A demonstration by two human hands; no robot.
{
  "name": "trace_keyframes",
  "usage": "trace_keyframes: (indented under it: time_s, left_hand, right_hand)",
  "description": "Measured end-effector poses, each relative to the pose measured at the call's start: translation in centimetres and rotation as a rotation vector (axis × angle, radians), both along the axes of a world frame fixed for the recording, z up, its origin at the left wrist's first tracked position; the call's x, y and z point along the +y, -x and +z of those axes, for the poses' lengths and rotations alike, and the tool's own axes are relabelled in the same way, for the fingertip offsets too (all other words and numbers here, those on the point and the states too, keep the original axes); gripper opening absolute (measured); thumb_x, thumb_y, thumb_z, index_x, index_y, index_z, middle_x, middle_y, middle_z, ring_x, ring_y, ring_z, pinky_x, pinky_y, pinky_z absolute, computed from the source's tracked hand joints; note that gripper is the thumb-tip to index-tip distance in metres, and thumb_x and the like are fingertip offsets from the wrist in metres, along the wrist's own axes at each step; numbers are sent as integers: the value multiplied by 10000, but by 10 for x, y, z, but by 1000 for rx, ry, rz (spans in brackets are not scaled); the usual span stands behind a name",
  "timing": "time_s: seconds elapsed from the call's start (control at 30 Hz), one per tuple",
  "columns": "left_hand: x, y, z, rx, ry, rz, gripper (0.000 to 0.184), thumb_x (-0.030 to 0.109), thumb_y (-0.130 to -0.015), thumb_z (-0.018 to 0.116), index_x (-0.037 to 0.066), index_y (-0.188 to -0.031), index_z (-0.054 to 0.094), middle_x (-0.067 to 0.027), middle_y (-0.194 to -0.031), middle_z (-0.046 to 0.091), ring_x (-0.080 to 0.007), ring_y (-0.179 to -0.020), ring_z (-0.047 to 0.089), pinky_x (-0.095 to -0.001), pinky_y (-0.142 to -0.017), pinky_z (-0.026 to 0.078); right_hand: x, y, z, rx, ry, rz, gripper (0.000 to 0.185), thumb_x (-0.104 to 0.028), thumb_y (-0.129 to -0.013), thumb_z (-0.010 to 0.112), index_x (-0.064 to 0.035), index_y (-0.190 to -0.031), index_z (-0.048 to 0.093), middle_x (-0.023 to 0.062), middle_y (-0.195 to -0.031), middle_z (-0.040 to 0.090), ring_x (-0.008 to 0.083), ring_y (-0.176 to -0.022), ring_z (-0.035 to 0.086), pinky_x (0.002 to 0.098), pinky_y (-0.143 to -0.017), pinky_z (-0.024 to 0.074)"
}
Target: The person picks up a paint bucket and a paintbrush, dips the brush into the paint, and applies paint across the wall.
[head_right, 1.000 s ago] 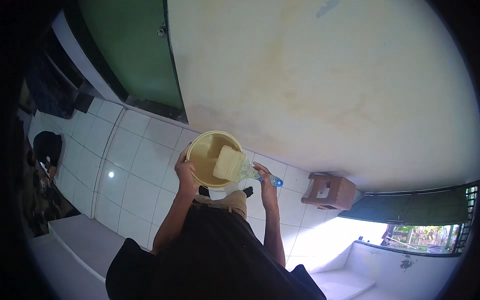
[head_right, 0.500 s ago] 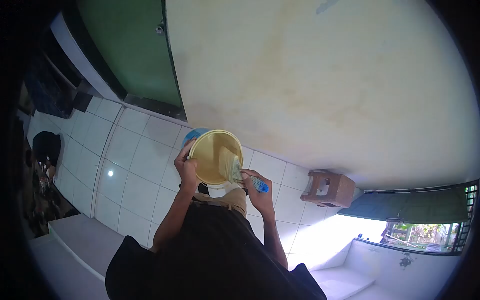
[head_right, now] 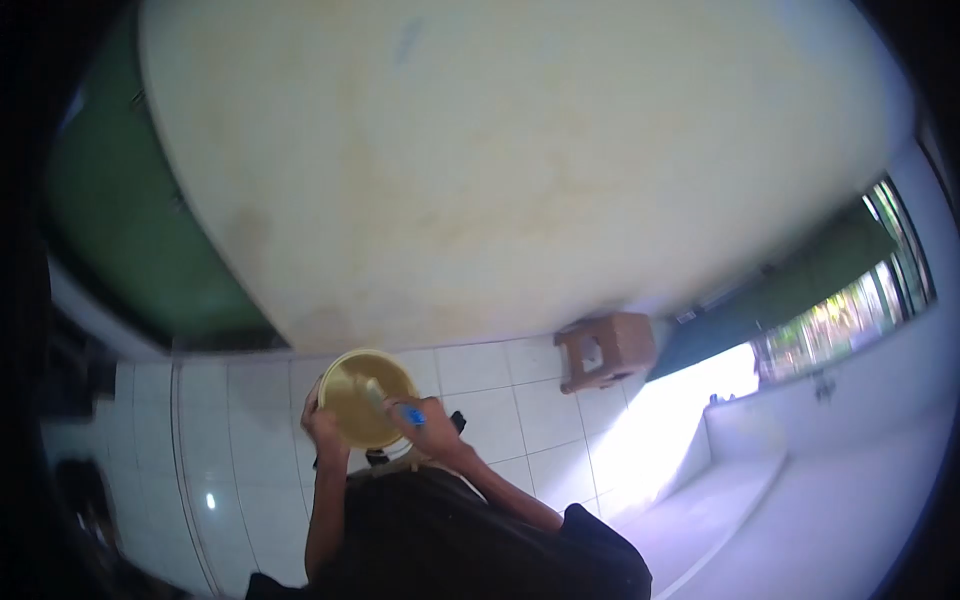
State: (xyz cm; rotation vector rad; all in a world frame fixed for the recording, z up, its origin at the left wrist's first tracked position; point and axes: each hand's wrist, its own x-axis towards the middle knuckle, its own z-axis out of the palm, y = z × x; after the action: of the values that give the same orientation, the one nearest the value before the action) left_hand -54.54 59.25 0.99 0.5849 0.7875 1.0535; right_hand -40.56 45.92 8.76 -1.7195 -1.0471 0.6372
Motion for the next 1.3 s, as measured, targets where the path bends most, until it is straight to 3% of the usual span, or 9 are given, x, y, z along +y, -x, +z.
trace_keyframes:
  time_s: [0.07, 0.13, 0.2, 0.37, 0.5, 0.57, 0.67, 0.8, 1.3]
  left_hand:
    - [0, -11, -10, 50, -64, -41, 390, 33, -899, 495, -83, -1252, 613, -170, -1209, 657, -295, -1029, 677, -405, -929, 562]
    - [6, -12, -16, -85, 32, -126, 390, 177, -994, 487, -64, -1281, 594, -178, -1248, 636, -318, -1060, 663, -431, -936, 557]
    - [7, -16, 0, -328, 260, -214, 446, 246, -1008, 432, -43, -1322, 563, -191, -1301, 602, -343, -1105, 640, -458, -947, 546]
    - [3, -26, -23, -168, 195, -269, 500, 329, -1005, 413, -28, -1329, 547, -212, -1316, 581, -352, -1118, 631, -466, -939, 546]
    - [-8, -37, -16, -68, 191, -265, 465, 170, -925, 427, -52, -1317, 542, -222, -1287, 587, -367, -1103, 637, -472, -939, 556]
    - [-8, -41, -29, -248, 389, -338, 594, 29, -744, 429, -83, -1320, 520, -245, -1258, 586, -397, -1097, 637, -488, -949, 564]
    - [-34, -51, 8, -91, 252, -346, 737, -9, -601, 407, -100, -1326, 501, -267, -1240, 582, -418, -1104, 631, -498, -959, 567]
    - [-50, -61, 7, -72, 251, -454, 729, -1, -615, 403, -92, -1332, 497, -268, -1260, 566, -420, -1111, 627, -485, -939, 583]
    - [-179, -106, 14, -46, 197, -739, 767, -2, -565, 408, -25, -1328, 488, -231, -1237, 571, -414, -1137, 605, -466, -972, 557]
  right_hand:
    - [-3, -1, 7, 41, 211, -102, 269, -249, -953, 660, -1, -1037, 722, 169, -744, 701, 162, -632, 665, 343, -622, 529]
    - [-6, -4, 9, 0, 105, -160, 284, -272, -959, 649, -2, -1009, 723, 174, -693, 674, 194, -580, 641, 354, -601, 518]
    - [-5, -2, 2, -106, 46, -173, 327, -307, -970, 624, 1, -918, 724, 190, -611, 618, 273, -507, 592, 361, -570, 505]
    - [-13, -7, -4, -125, 61, -300, 362, -323, -975, 611, -10, -817, 704, 166, -592, 607, 297, -510, 616, 390, -547, 500]
    - [-24, -4, -4, -46, -53, -404, 372, -328, -972, 613, -11, -796, 695, 167, -590, 607, 300, -503, 611, 393, -540, 500]
    - [-30, -2, 8, -133, 155, -410, 359, -323, -967, 619, -6, -825, 709, 165, -611, 632, 291, -515, 627, 384, -552, 513]
    - [-43, 7, 11, -127, 48, -545, 356, -332, -963, 622, -4, -874, 729, 163, -636, 659, 279, -543, 652, 377, -581, 529]
    - [-64, 10, 14, 21, 201, -650, 344, -333, -953, 634, -8, -923, 743, 184, -662, 676, 292, -601, 689, 384, -634, 547]
    - [-220, -16, 20, -52, 127, -828, 317, -286, -931, 649, 14, -850, 712, 203, -619, 633, 334, -523, 631, 395, -572, 531]
